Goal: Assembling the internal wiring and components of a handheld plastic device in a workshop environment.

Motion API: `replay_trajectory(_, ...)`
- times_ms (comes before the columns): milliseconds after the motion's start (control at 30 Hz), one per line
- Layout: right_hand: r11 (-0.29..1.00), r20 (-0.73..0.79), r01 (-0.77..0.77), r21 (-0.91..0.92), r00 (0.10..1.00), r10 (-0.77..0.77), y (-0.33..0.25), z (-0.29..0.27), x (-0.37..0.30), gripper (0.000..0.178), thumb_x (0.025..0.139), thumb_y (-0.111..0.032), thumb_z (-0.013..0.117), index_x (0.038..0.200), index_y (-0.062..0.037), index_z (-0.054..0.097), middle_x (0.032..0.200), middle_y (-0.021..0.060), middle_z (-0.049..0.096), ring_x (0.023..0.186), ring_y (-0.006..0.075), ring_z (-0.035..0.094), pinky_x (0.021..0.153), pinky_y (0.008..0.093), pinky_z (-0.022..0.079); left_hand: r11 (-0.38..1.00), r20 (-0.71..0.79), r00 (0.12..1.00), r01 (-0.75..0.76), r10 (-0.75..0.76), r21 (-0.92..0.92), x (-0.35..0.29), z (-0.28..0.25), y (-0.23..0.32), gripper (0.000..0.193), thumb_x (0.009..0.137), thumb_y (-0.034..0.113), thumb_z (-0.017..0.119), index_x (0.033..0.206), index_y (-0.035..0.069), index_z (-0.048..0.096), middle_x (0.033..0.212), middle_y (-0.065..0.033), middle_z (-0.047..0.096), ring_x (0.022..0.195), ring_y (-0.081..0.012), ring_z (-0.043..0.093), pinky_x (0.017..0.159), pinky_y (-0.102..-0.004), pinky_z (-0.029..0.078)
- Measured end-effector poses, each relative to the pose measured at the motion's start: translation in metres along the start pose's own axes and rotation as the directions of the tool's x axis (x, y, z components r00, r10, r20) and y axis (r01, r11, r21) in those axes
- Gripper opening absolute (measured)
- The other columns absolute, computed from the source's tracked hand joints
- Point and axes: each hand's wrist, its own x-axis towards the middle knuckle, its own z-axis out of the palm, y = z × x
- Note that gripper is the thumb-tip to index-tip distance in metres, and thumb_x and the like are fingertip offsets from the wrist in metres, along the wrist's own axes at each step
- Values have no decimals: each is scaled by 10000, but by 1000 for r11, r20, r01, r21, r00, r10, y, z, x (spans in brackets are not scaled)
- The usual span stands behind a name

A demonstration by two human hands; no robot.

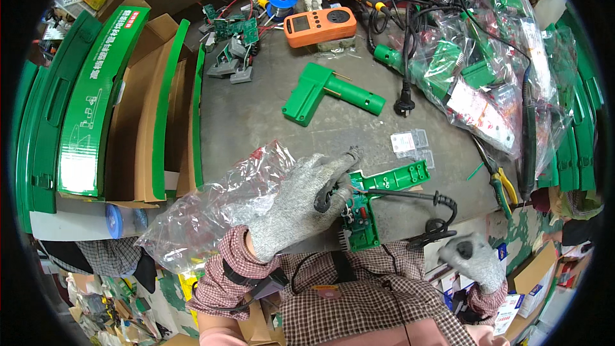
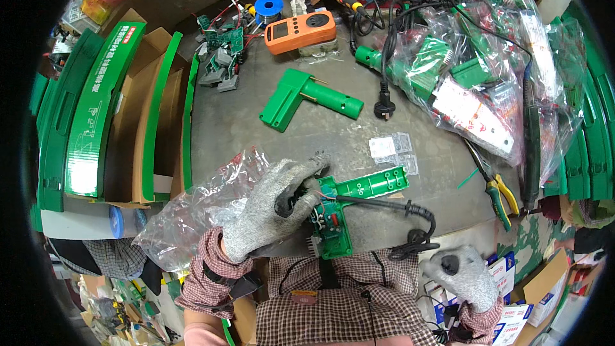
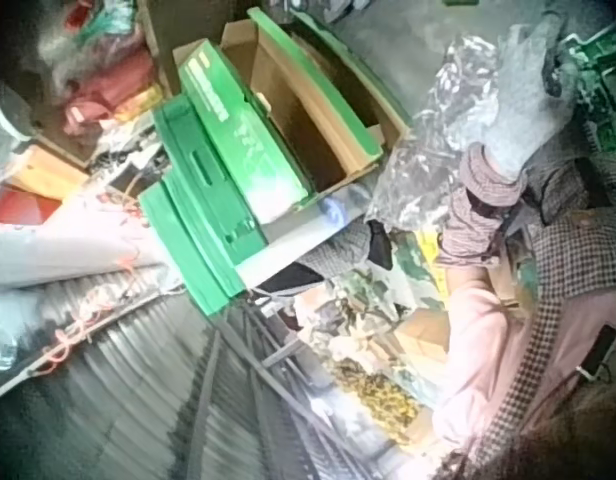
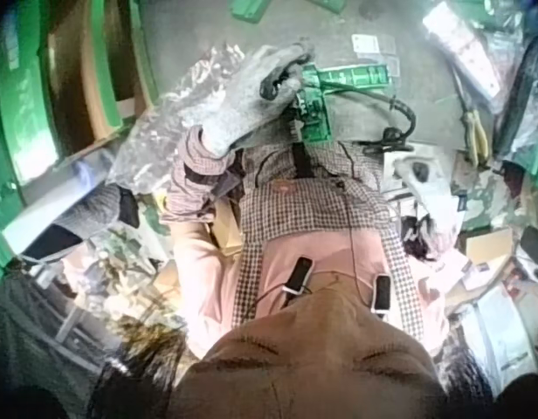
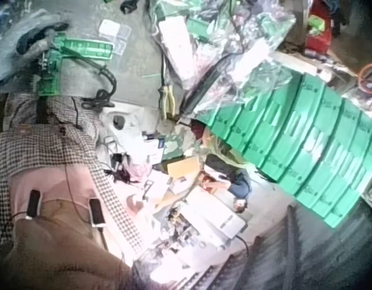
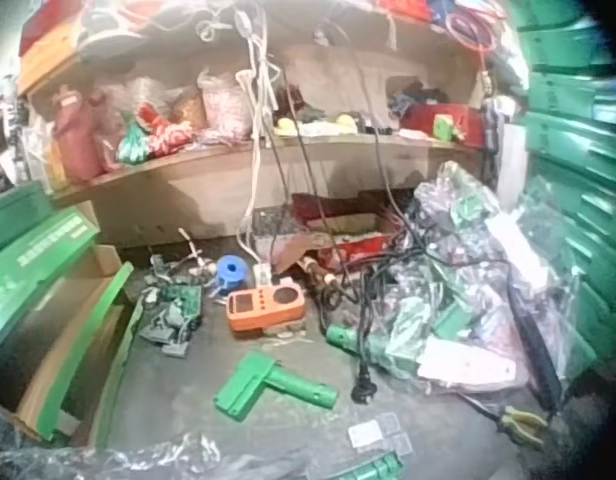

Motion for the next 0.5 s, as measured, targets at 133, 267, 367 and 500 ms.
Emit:
replay_trajectory(133, 997, 117, 71, -18, 991, -68, 2, 33, 13, 692, 817, -511, 766, 1343, -96, 595, 1095, 172, 683, 1100, 343, 643, 981, 412, 485, 999, -8, 999, 32, -32, -7, -1, 0, 1, 508, 910, 60, 657, 1395, -18, 529, 1013, -124, 627, 958, -290, 604, 901, -399, 485)
replay_trajectory(267, 871, 168, 448, 200, 860, -481, 18, 84, 47, 505, 900, -284, 743, 1332, -81, 580, 1314, 173, 573, 1239, 351, 545, 1049, 399, 457, 999, -66, 998, -4, 1, -52, 0, 0, -1, 538, 870, 65, 698, 1381, -5, 546, 965, -146, 642, 891, -336, 616, 840, -428, 495)
replay_trajectory(367, 840, 311, 306, 448, 828, -468, 19, 58, 34, 406, 913, -182, 709, 1284, -56, 603, 1259, 142, 628, 1183, 284, 589, 1032, 379, 467, 992, 47, 994, 105, -102, -67, -6, -7, 0, 474, 972, 103, 633, 1408, -33, 506, 1044, -136, 633, 985, -277, 606, 914, -390, 481)
replay_trajectory(500, 744, 166, 127, 656, 937, -306, 20, -16, -24, 434, 850, -93, 693, 1266, -14, 599, 1087, 114, 699, 953, 215, 668, 901, 359, 522, 986, 30, 998, 68, -64, -149, -8, -6, 0, 484, 970, 86, 620, 1421, -35, 497, 1066, -136, 641, 1038, -281, 596, 965, -393, 465)
